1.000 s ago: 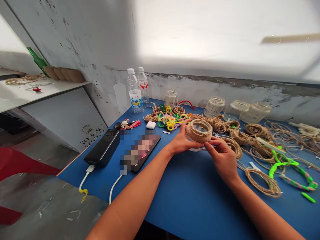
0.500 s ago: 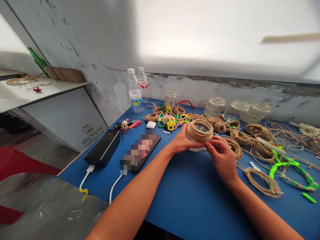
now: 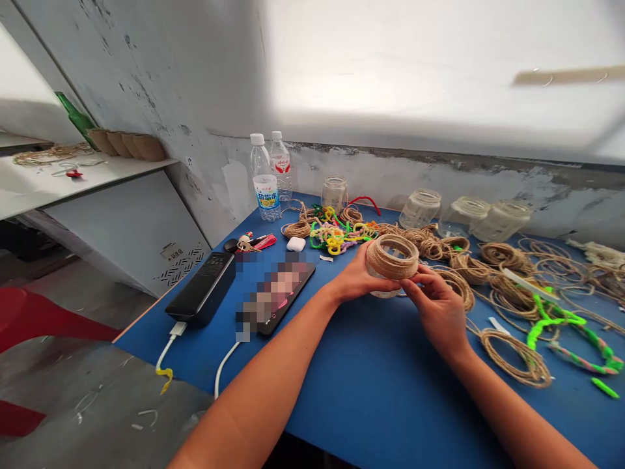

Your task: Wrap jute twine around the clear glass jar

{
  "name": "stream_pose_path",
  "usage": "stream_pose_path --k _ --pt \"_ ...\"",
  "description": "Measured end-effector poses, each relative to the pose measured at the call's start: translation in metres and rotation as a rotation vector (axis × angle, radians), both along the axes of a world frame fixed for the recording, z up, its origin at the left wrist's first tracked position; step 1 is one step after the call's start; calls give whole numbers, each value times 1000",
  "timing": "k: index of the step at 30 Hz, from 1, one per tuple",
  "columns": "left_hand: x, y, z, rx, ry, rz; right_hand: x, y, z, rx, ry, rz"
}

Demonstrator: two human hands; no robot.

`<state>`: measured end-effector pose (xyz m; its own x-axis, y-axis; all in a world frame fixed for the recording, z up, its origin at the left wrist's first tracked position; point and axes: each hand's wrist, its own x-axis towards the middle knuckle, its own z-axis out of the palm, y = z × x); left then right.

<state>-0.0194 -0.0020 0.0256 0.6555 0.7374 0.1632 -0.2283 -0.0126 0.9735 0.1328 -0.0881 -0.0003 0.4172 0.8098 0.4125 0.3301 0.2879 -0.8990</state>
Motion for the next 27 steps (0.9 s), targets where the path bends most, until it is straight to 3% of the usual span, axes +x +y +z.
stream_pose_path --k 27 --pt "6 -2 1 -42 -58 29 1 0 5 -48 -66 -15"
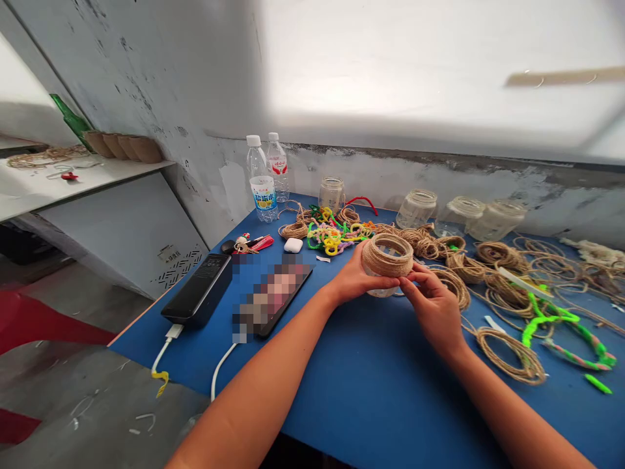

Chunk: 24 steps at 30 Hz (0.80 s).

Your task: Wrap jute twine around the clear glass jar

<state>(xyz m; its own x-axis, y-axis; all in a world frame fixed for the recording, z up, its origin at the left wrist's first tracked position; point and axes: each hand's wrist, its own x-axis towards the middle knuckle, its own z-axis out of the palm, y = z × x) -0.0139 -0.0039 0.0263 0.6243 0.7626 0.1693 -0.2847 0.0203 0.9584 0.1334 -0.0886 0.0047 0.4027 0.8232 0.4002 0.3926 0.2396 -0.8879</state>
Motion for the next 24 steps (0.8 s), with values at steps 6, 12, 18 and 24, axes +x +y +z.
stream_pose_path --k 6,12,18,24 --pt "0 -1 2 -4 -9 7 1 1 -1 12 -12 13" --pt "0 -1 2 -3 -4 1 1 1 -1 16 -11 21" --pt "-1 0 0 32 33 10 -1 0 -1 22 15 10" --pt "-1 -2 1 11 25 15 0 0 -2 5 51 8"
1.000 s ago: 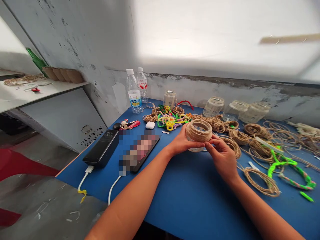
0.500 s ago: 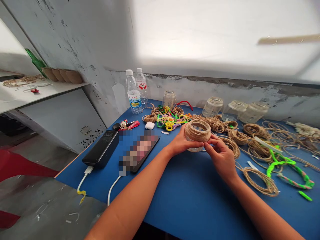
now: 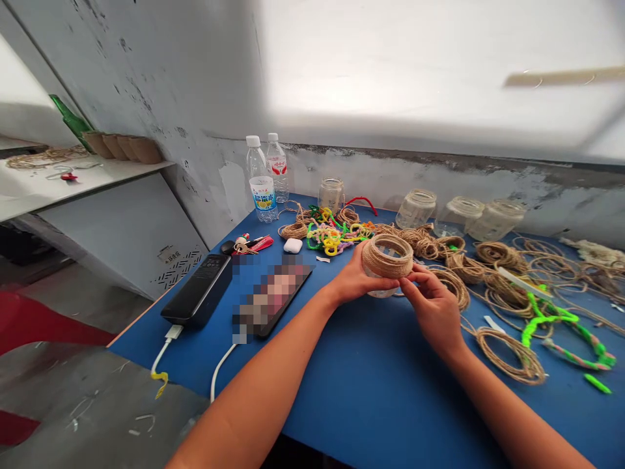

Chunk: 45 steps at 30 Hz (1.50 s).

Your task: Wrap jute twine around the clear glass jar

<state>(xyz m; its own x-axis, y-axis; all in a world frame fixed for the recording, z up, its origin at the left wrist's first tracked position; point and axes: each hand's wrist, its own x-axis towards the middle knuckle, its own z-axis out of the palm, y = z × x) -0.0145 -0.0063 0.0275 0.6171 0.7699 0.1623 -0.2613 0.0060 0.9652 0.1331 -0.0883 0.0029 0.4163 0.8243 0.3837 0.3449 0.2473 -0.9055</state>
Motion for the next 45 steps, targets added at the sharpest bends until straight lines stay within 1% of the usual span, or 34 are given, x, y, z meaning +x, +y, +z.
stream_pose_path --k 6,24,38,41,45 --pt "1 0 0 4 -17 -4 0 0 0 -22 49 10" --pt "2 3 -5 44 -4 15 -1 0 1 -31 73 19" --pt "2 4 -6 40 -16 -8 1 1 2 -29 21 7" --pt "1 3 -7 57 8 31 2 1 2 -25 1 15" --pt "0 2 -9 110 54 131 4 1 1 -29 -48 28"
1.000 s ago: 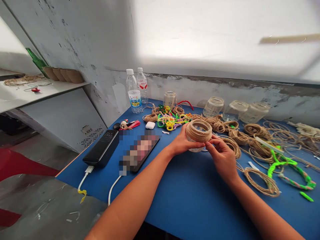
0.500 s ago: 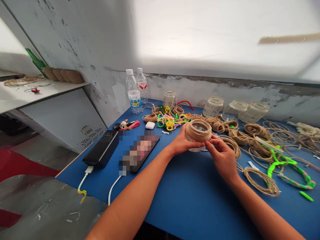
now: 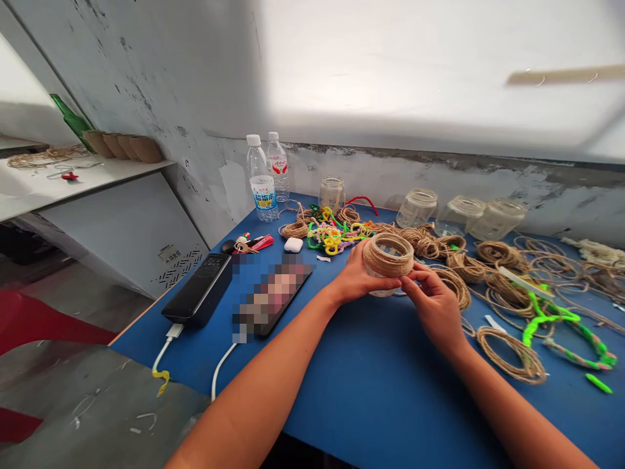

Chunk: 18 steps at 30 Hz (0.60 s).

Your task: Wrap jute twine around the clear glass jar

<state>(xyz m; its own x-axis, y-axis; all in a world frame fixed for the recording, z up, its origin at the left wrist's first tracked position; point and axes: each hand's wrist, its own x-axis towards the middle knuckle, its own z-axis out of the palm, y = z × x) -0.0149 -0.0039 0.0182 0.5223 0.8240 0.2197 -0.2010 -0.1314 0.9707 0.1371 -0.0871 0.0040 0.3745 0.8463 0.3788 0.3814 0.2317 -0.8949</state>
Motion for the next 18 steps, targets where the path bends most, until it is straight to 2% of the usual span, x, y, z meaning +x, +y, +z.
stream_pose_path --k 6,18 --pt "0 1 -1 78 47 47 -1 0 1 18 -39 -24" --pt "-2 4 2 35 37 -45 -3 -1 2 23 -64 -25"
